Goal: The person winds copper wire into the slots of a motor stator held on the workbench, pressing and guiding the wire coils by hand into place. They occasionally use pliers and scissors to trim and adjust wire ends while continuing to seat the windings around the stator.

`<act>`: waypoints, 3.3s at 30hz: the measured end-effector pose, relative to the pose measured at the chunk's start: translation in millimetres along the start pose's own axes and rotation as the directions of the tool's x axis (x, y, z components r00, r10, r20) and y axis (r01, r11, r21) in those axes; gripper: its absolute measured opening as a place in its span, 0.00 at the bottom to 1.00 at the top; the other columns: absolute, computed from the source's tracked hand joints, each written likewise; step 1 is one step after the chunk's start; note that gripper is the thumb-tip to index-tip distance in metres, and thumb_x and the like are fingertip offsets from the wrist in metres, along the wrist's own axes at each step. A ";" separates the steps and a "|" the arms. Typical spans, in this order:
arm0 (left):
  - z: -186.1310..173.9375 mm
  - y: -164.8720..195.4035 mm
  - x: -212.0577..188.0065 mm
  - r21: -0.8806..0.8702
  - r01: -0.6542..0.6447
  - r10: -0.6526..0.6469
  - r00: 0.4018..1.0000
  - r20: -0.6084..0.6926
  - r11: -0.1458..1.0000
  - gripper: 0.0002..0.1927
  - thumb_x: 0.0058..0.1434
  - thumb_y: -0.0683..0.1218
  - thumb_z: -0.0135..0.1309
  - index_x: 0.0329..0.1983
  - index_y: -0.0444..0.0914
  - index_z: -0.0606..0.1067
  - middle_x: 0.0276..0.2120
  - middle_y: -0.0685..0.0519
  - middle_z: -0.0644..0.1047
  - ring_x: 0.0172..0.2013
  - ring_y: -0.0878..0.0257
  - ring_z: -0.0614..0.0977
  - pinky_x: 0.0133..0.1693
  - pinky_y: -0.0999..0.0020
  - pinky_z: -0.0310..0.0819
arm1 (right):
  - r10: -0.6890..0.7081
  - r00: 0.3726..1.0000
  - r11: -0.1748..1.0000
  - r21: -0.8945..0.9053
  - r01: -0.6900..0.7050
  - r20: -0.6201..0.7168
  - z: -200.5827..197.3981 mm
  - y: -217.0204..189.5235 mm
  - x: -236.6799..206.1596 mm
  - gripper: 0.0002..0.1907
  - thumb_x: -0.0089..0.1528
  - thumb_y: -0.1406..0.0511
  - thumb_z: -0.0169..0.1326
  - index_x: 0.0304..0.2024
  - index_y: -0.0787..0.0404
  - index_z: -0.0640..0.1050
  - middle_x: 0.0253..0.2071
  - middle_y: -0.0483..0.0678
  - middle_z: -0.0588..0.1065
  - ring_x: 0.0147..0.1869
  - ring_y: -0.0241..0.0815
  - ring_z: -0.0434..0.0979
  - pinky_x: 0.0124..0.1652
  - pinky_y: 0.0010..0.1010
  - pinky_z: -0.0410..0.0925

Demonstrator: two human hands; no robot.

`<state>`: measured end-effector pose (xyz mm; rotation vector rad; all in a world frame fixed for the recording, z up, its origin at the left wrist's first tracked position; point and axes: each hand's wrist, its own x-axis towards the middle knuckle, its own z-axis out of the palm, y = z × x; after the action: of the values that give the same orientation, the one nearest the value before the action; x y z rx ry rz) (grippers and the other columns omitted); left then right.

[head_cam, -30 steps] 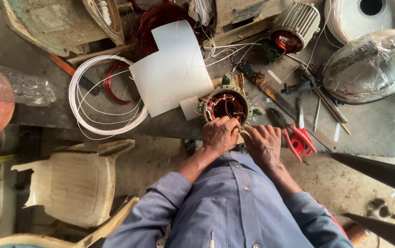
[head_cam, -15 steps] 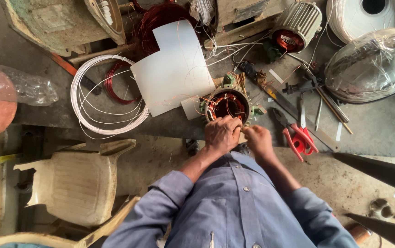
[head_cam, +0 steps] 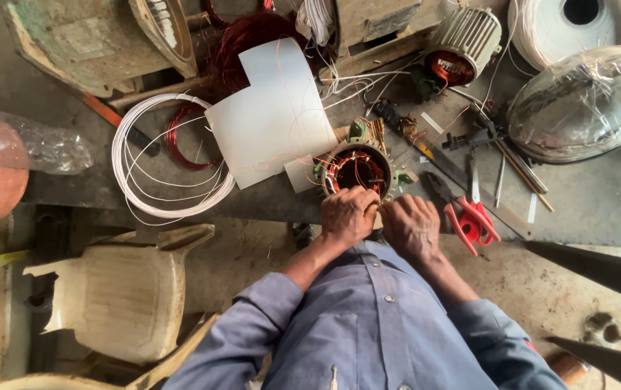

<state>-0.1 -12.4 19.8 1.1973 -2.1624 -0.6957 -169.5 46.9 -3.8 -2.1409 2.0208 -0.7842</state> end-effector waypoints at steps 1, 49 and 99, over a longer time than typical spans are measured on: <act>-0.3 -0.3 0.1 0.002 -0.005 0.005 1.000 -0.006 1.000 0.03 0.56 0.47 0.59 0.31 0.46 0.76 0.29 0.54 0.77 0.31 0.52 0.80 0.32 0.55 0.72 | 0.156 0.988 0.980 0.119 -0.158 0.022 9.5 3.7 -2.4 0.05 0.59 0.63 0.61 0.36 0.55 0.80 0.33 0.46 0.74 0.35 0.47 0.75 0.36 0.40 0.67; -1.9 1.3 -1.1 0.009 -0.032 0.032 0.999 -0.023 0.999 0.05 0.55 0.46 0.60 0.34 0.45 0.77 0.31 0.55 0.78 0.31 0.54 0.79 0.34 0.57 0.72 | -0.151 0.988 0.984 -0.088 0.152 0.016 2.0 3.6 -8.1 0.06 0.62 0.64 0.60 0.41 0.55 0.79 0.32 0.46 0.74 0.32 0.43 0.76 0.31 0.37 0.66; 13.0 -29.8 31.0 -0.067 0.585 -0.480 0.721 0.499 0.808 0.15 0.54 0.54 0.59 0.37 0.41 0.84 0.29 0.50 0.85 0.31 0.59 0.86 0.36 0.61 0.78 | 0.418 0.875 0.798 -0.560 -0.224 0.246 -24.3 132.7 -68.5 0.36 0.50 0.61 0.61 0.63 0.53 0.71 0.57 0.60 0.70 0.57 0.61 0.72 0.50 0.51 0.61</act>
<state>-5.6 -51.0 -2.4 1.6892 -1.9951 -1.5772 -299.3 103.4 -57.3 -1.8543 2.4729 0.2276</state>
